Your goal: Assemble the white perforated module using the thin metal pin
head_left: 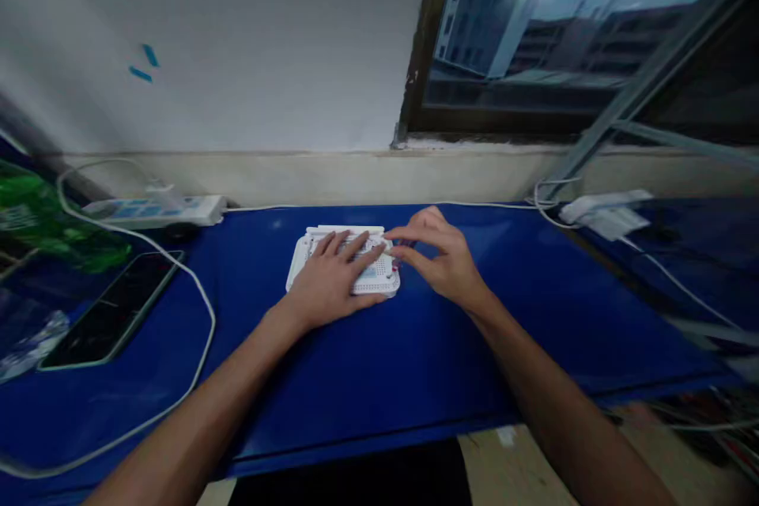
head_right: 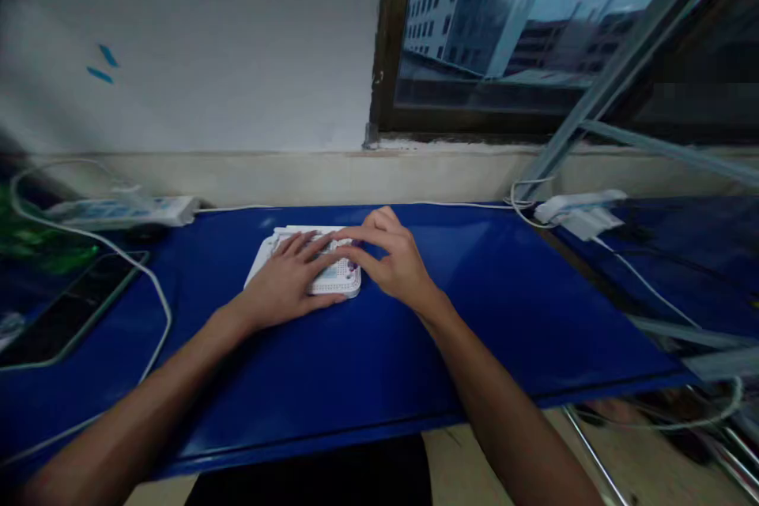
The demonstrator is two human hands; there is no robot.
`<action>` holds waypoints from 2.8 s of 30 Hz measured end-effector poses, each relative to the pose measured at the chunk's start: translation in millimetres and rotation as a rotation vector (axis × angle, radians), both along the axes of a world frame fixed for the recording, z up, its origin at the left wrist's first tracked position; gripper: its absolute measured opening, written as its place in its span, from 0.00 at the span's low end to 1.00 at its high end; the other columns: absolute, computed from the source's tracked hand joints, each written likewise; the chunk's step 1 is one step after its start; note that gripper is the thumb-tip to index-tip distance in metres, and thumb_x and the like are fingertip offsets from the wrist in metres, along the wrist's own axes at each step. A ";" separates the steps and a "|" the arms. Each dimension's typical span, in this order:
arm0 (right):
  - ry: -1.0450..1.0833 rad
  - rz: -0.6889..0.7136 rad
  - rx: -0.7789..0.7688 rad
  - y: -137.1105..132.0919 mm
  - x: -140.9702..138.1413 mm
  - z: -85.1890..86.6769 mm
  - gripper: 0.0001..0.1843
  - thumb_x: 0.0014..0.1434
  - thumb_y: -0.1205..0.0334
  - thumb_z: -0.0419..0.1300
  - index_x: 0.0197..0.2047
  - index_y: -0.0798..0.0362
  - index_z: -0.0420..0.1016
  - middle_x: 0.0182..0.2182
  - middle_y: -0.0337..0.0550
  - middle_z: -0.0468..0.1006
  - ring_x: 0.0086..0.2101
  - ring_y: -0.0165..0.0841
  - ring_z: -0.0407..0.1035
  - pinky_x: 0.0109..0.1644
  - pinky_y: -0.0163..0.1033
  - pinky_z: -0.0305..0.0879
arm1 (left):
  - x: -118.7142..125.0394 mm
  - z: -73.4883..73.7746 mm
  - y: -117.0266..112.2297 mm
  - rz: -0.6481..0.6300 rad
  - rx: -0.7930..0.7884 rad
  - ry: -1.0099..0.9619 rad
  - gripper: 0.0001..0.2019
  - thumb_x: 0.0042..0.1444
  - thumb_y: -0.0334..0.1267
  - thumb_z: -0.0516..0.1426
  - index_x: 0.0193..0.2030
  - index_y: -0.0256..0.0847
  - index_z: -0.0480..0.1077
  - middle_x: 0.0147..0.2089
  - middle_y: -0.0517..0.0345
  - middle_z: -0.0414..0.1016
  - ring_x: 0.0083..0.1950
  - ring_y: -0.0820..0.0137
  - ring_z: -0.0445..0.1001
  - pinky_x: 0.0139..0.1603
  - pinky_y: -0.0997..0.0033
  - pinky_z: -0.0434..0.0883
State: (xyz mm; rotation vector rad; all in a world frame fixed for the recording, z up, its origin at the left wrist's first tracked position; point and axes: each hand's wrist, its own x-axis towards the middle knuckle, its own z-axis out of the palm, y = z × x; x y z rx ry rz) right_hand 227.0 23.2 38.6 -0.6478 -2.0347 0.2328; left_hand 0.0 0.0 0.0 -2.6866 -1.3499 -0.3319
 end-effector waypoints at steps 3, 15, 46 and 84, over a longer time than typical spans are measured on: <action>-0.058 0.119 -0.093 -6.8 -0.6 8.3 0.20 0.70 0.65 0.55 0.63 0.46 0.72 0.52 0.46 0.79 0.54 0.39 0.68 0.60 0.52 0.64 | 0.4 -0.9 1.3 -0.010 -0.004 -0.015 0.42 0.60 0.70 0.50 0.74 0.49 0.53 0.76 0.46 0.53 0.74 0.41 0.53 0.72 0.40 0.50; -0.058 0.052 -0.018 -3.9 0.0 9.1 0.17 0.67 0.64 0.60 0.58 0.45 0.76 0.45 0.45 0.81 0.48 0.39 0.71 0.54 0.51 0.67 | -0.6 -3.0 2.3 -0.010 -0.006 -0.033 0.42 0.60 0.71 0.49 0.75 0.51 0.51 0.76 0.48 0.52 0.74 0.41 0.51 0.72 0.40 0.50; 0.013 0.097 -0.054 -4.0 -4.9 4.8 0.18 0.67 0.67 0.59 0.57 0.44 0.78 0.45 0.42 0.82 0.46 0.37 0.73 0.53 0.50 0.69 | -0.1 -3.0 1.3 -0.009 0.018 -0.024 0.43 0.60 0.70 0.50 0.75 0.49 0.51 0.76 0.46 0.52 0.73 0.41 0.52 0.72 0.40 0.50; -0.063 0.047 -0.062 -5.6 -5.6 5.5 0.15 0.64 0.59 0.64 0.54 0.45 0.79 0.37 0.42 0.80 0.39 0.38 0.71 0.45 0.47 0.69 | -35.2 18.4 7.9 -0.109 -0.150 -0.186 0.38 0.56 0.62 0.61 0.71 0.52 0.60 0.74 0.45 0.56 0.73 0.46 0.57 0.70 0.36 0.52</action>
